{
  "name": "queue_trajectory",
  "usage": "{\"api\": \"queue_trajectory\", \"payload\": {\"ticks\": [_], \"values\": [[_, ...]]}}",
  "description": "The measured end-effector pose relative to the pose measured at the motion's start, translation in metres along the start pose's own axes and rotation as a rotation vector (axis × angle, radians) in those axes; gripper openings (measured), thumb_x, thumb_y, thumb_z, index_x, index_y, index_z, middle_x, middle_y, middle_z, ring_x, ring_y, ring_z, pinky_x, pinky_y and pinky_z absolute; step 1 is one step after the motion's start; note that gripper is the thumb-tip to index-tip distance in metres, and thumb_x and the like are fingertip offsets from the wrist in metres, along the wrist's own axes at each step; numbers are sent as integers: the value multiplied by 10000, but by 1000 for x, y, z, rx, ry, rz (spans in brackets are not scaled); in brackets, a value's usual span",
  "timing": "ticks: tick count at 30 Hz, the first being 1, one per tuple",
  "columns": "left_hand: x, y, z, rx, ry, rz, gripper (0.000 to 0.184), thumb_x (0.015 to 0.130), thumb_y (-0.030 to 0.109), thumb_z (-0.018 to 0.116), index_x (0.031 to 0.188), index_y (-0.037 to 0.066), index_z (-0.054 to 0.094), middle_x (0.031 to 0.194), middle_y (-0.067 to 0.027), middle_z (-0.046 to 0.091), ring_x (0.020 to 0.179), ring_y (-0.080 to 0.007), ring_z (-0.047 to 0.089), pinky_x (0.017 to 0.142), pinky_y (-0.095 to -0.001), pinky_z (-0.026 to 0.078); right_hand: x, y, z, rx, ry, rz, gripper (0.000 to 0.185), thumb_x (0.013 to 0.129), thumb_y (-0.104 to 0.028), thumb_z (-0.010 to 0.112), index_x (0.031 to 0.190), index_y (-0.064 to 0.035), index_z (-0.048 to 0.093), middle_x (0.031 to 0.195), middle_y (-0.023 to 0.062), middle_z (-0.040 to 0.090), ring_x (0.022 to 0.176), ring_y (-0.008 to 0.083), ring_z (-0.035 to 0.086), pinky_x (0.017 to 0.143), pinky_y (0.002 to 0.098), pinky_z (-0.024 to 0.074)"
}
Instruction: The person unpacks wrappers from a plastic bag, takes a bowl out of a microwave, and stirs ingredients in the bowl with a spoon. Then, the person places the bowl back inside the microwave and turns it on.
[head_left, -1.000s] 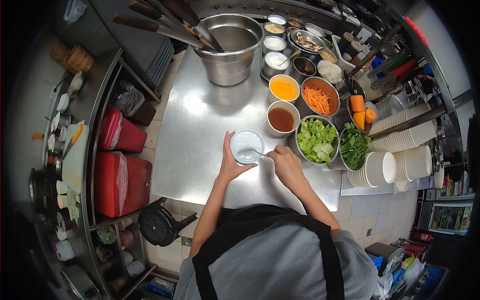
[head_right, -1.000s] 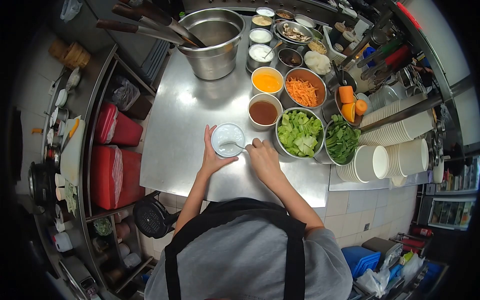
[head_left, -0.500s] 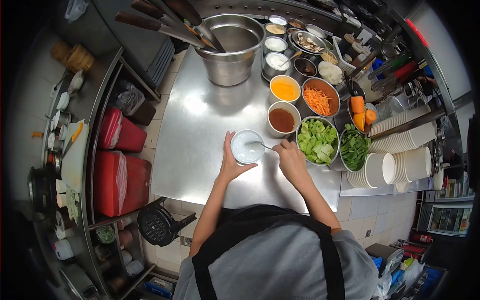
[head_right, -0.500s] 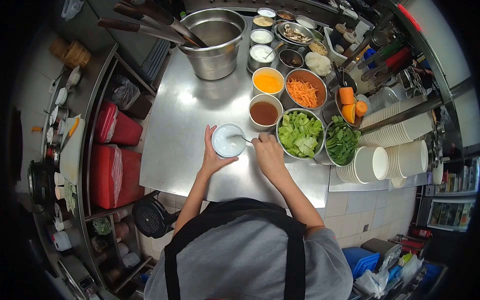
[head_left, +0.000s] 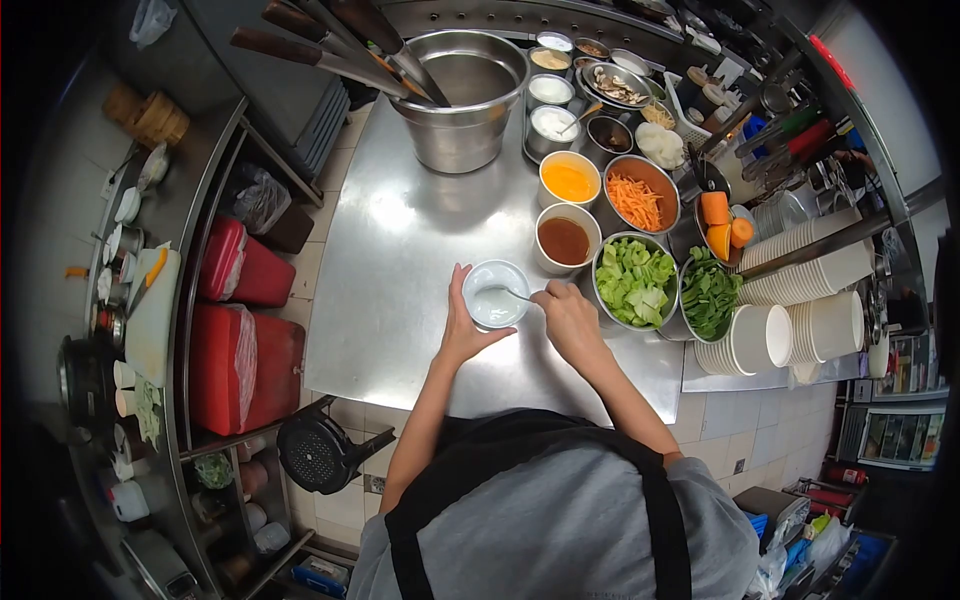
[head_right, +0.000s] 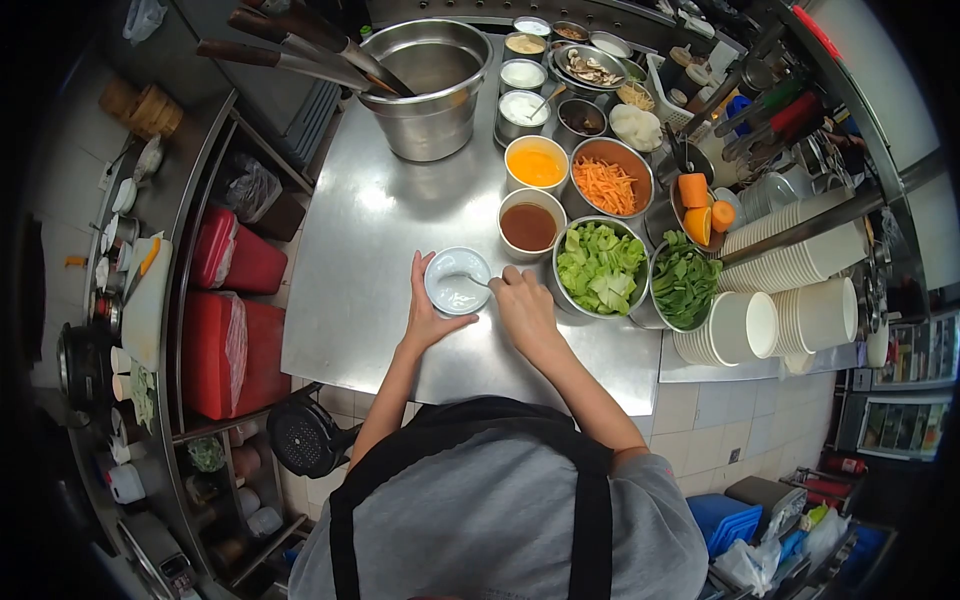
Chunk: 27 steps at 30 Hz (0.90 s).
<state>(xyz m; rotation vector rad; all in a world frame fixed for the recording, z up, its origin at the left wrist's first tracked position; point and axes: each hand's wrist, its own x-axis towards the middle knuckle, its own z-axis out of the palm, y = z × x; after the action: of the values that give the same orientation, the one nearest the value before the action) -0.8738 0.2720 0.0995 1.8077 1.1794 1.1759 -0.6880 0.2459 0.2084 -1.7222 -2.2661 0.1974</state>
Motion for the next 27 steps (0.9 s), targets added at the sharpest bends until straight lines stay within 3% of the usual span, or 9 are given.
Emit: {"api": "queue_trajectory", "payload": {"ticks": [9, 12, 18, 27], "values": [[0, 2, -1, -35, -13, -4, 1326, 505, 288, 909, 1435, -17, 14, 1418, -269, 219, 1323, -392, 288, 1079, -465, 300, -3, 13, -8, -25, 39, 41, 191, 742, -4, 536, 874, -47, 668, 841, 103, 574, 804, 281, 575, 654, 384, 499], [0, 2, -1, -45, -13, -5, 1326, 503, 288, 909, 1435, -16, 16, 1419, -269, 217, 1324, -390, 287, 1080, -465, 298, -9, 11, -16, -16, -77, 92, 289, 748, 47, 493, 923, -77, 686, 877, 84, 596, 840, 278, 580, 710, 393, 492], [0, 2, -1, -48, -11, -9, 1318, 504, 277, 909, 1435, -15, 23, 1423, -263, 216, 1324, -389, 288, 1081, -465, 295, -13, 3, -16, 36, -101, 47, 229, 747, 0, 527, 894, -68, 688, 863, 105, 591, 828, 289, 590, 687, 387, 515], [-2, 2, -1, -66, 4, -28, 1315, 496, 272, 911, 1434, -14, 36, 1423, -252, 227, 1325, -382, 285, 1079, -455, 291, 4, 6, 1, 37, 38, 40, 191, 751, -23, 535, 881, -55, 670, 866, 106, 583, 841, 296, 591, 688, 395, 514]]}}
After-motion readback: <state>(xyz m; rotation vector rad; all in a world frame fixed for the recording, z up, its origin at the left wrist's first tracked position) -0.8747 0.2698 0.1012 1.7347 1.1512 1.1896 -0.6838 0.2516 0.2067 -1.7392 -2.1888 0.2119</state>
